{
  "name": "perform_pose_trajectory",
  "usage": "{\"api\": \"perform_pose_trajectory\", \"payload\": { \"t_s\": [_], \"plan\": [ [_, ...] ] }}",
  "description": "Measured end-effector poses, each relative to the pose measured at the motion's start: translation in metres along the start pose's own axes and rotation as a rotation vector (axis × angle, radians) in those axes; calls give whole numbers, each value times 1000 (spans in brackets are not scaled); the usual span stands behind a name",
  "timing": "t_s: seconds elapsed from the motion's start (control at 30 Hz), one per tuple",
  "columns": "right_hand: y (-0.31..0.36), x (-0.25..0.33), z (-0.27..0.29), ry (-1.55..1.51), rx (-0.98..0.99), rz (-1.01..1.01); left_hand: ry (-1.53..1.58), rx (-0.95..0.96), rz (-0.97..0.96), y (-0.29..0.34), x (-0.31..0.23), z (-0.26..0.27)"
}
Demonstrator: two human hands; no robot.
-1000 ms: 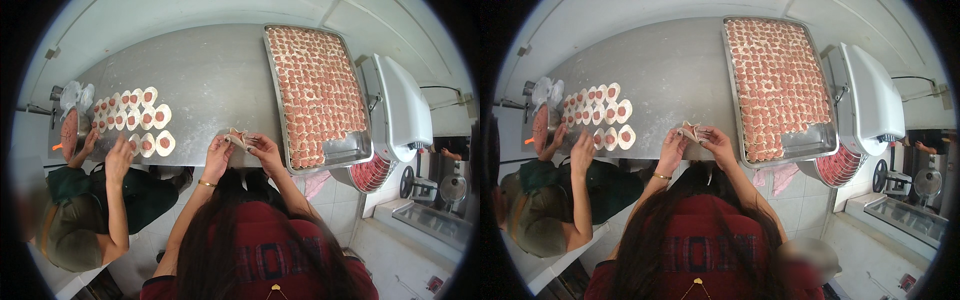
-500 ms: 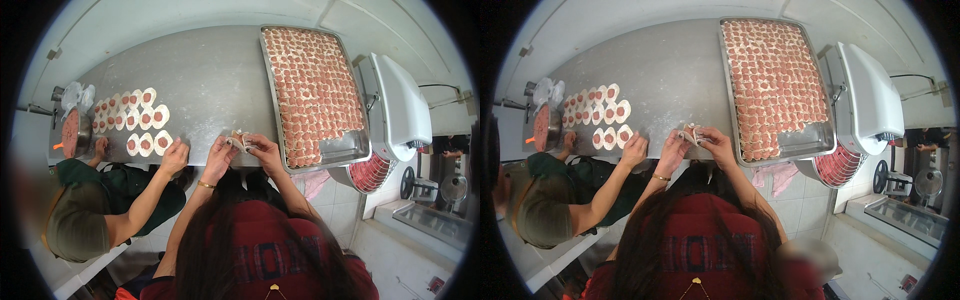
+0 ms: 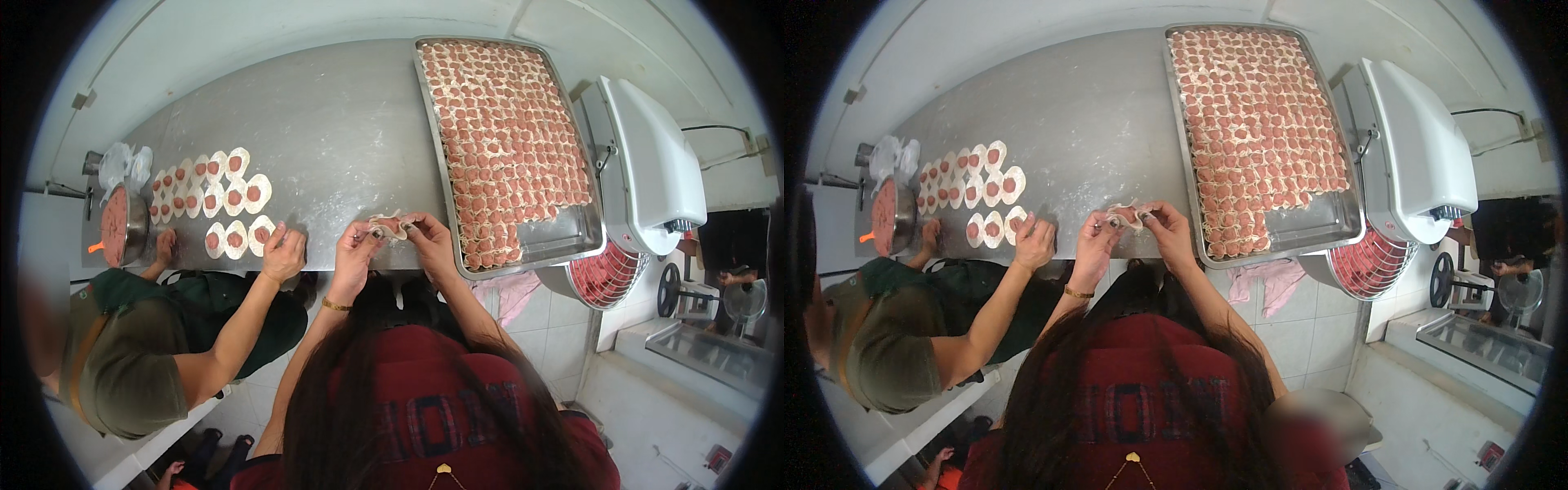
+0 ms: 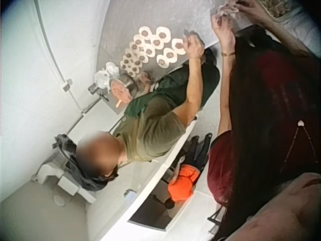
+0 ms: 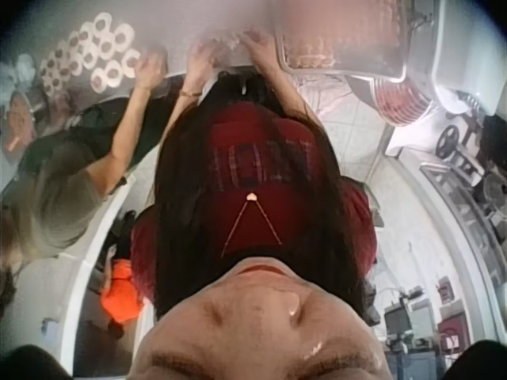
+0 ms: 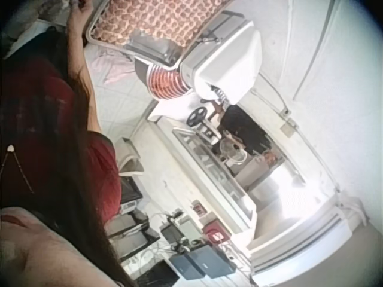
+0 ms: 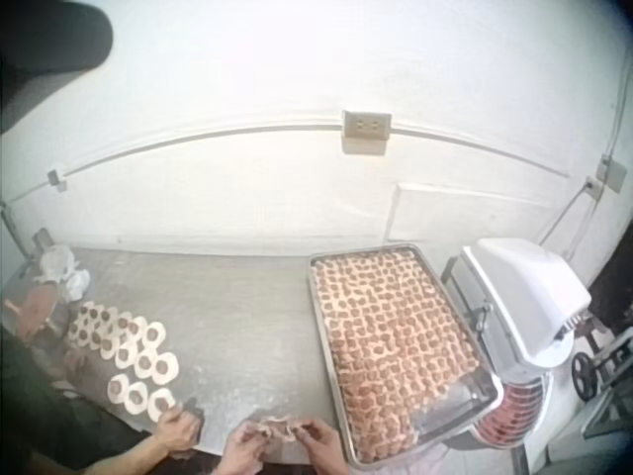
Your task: The person places small meat portions onto round dough wrappers and folds them into dumplings. The finished dumplings are placed onto a metal tray. A coworker assists by adding meat to additional wrappers.
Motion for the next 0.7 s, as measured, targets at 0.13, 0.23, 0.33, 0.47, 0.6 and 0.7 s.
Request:
{"api": "perform_pose_trajectory", "payload": {
  "t_s": [0.13,0.23,0.33,0.47,0.6,0.7],
  "plan": [
    [3,-2,7,68,91,-44,-206,-59,-15,-2,0,11],
    [3,-9,4,230,54,25,-321,-3,-50,1,6,16],
    [2,-13,7,717,-162,101,-277,-5,-63,10,17,16],
    [2,-18,14,972,-229,168,-551,-9,-145,11,27,21],
    [7,-17,13,975,-254,216,-802,3,-154,9,28,22],
    [16,-11,8,1062,-208,281,-880,29,-169,7,22,19]
  ]
}}
Point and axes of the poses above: each hand's wrist, its own y-axis away from the middle knuckle, its own z-axis out of the back of the hand, x = y × z, the point moved 1 cm from there along -y, towards the middle knuckle, and after that the axes turned 4 degrees about -z, right-handed, at the moved point
